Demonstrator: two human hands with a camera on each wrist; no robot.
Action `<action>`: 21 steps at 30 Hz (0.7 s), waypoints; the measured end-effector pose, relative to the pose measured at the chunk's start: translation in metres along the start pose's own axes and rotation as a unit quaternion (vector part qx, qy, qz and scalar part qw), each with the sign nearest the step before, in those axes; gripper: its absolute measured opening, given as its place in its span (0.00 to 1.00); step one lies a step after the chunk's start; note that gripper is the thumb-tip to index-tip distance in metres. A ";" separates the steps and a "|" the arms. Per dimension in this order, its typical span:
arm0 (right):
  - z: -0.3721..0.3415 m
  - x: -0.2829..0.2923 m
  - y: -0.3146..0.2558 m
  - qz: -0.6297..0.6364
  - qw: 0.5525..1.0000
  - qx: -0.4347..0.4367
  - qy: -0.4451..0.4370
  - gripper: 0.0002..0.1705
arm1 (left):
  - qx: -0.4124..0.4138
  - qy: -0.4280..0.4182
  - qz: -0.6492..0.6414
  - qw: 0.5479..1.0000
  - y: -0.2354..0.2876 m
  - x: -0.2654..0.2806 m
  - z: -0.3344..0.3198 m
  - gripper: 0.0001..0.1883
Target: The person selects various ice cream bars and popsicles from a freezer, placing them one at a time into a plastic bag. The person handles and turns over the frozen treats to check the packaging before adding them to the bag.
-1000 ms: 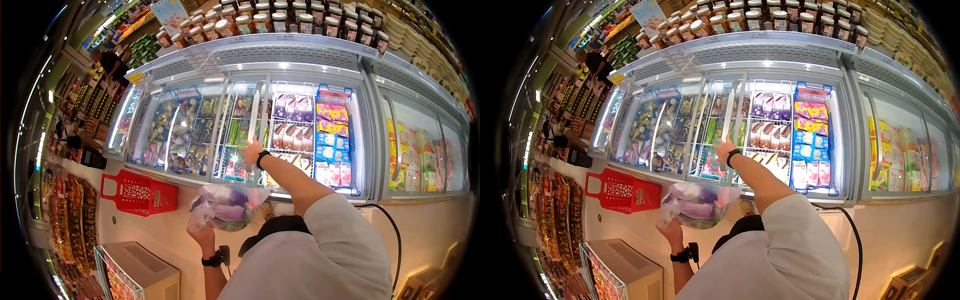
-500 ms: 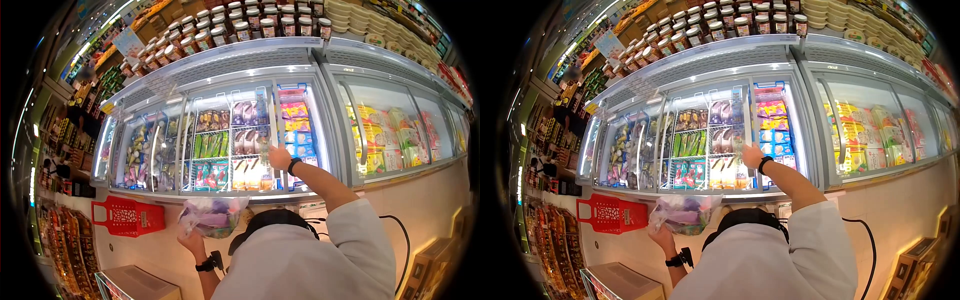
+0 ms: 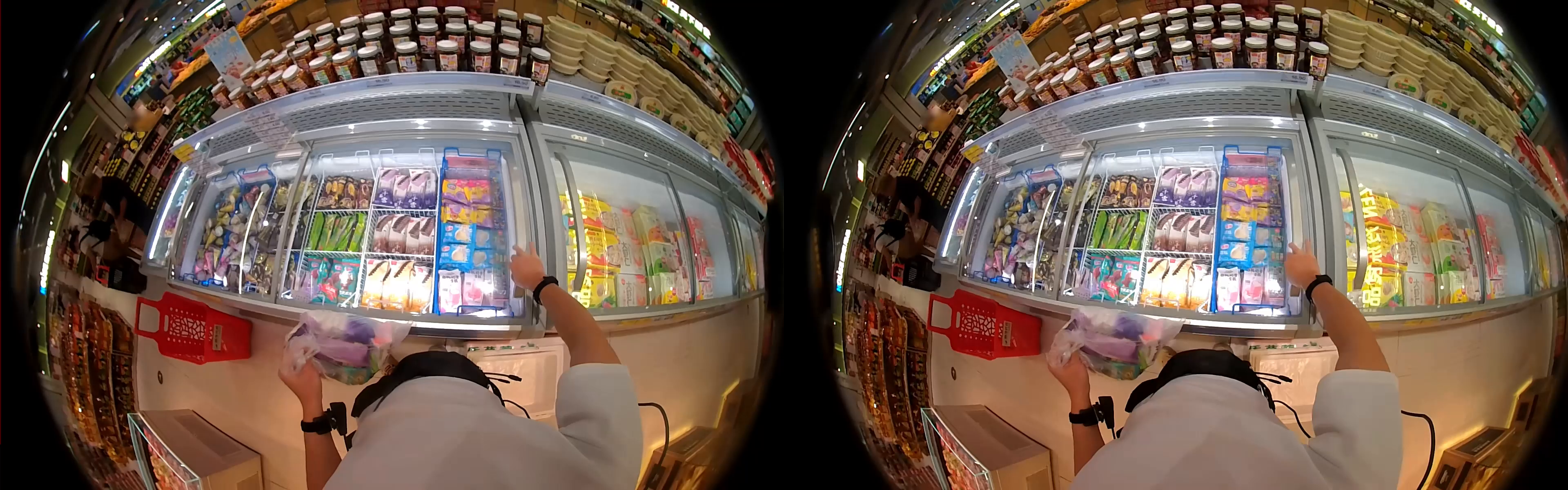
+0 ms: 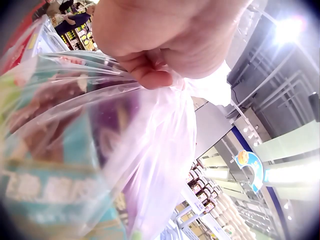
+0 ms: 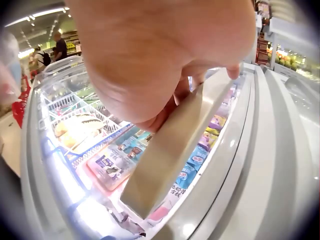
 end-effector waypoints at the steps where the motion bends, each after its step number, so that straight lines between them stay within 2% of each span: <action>1: -0.002 0.003 0.003 -0.014 1.000 0.004 -0.009 0.12 | 0.019 0.016 -0.009 1.000 0.009 -0.004 0.000 0.07; 3: 0.001 0.004 0.001 -0.034 0.999 0.001 -0.026 0.14 | 0.054 0.050 -0.030 0.997 0.050 -0.016 -0.003 0.08; 5: 0.010 0.023 -0.006 -0.033 0.995 -0.015 -0.098 0.16 | 0.100 0.110 -0.076 0.986 0.077 -0.024 -0.009 0.07; 7: 0.030 0.038 -0.021 0.098 0.978 -0.086 -0.163 0.17 | 0.102 0.112 -0.091 0.984 0.072 -0.017 -0.011 0.06; 9: 0.047 0.073 -0.048 0.195 0.973 -0.054 -0.110 0.19 | 0.065 0.062 -0.071 0.993 0.046 0.005 -0.019 0.05; 11: 0.071 0.107 -0.086 0.330 0.942 0.062 -0.006 0.21 | 0.088 0.077 -0.058 0.991 0.045 0.013 -0.018 0.04; 12: 0.079 0.136 -0.110 0.384 0.915 0.121 -0.002 0.23 | 0.100 0.086 -0.053 0.990 0.044 0.017 -0.018 0.04; 14: 0.080 0.221 -0.161 0.461 0.857 0.230 -0.020 0.27 | 0.038 0.095 -0.042 0.994 0.027 0.028 -0.015 0.05; 15: 0.071 0.271 -0.186 0.486 0.827 0.279 -0.044 0.30 | 0.008 0.101 -0.034 0.994 0.020 0.036 -0.013 0.05; 17: 0.055 0.345 -0.242 0.516 0.774 0.367 -0.009 0.33 | 0.023 0.094 -0.036 0.995 0.028 0.052 -0.009 0.07; 19: 0.028 0.416 -0.292 0.514 0.763 0.391 -0.026 0.39 | 0.032 0.084 -0.034 0.995 0.032 0.069 0.001 0.09; 21: 0.029 0.429 -0.370 0.518 0.713 0.465 0.085 0.38 | 0.032 0.064 -0.036 0.997 0.027 0.095 0.008 0.12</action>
Point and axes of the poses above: each hand's wrist, its own z-axis towards the middle knuckle, its own x-axis out of the back of the hand, y = z × x, the point moved 1 cm from there along z, towards the middle knuckle, and after that the axes turned 15 degrees about -z, right-handed, at the moved point
